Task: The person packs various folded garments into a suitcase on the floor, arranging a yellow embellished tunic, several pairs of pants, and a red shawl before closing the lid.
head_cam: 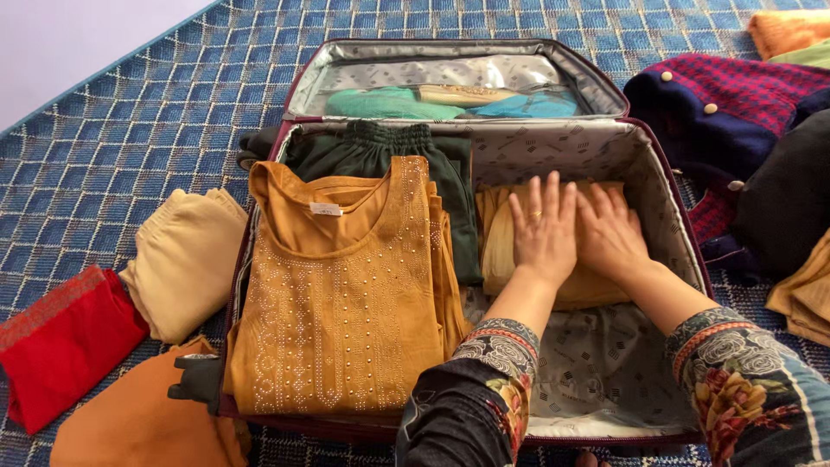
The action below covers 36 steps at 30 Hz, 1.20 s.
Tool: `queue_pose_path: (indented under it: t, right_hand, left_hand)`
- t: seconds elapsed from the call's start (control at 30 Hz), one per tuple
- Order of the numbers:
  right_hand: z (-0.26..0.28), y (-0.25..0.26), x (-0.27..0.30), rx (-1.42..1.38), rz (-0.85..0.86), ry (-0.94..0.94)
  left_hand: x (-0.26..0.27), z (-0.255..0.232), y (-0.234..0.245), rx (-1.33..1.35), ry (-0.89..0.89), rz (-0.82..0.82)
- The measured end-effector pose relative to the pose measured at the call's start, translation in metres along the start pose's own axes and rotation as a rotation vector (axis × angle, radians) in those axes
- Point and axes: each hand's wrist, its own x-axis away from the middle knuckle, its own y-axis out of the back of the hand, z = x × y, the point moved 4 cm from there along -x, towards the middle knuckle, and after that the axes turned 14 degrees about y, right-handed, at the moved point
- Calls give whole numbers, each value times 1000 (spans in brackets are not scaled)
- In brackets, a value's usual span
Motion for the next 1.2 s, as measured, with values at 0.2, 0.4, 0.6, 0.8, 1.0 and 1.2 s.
queue_pose_path:
  t: [0.2,0.4,0.6,0.8,1.0,1.2]
  right_hand:
    - [29,10,12,-1,548,-40]
    - [39,25,9,1,644,-23]
    - [45,17,16,90,700,21]
    - [-61,-42,5,-356,38,-437]
    - [-73,-65,11,-400,17,-670]
    - [-53,-51,3,-395,75,-723]
  left_hand:
    - [20,27,-20,-136,89,640]
    - [27,33,-26,-220,31,726]
    - [35,34,-53,-319,-13,546]
    - [17,52,-65,482,432,402]
    - [7,96,-111,720,920,248]
    - [2,90,-97,700,991,431]
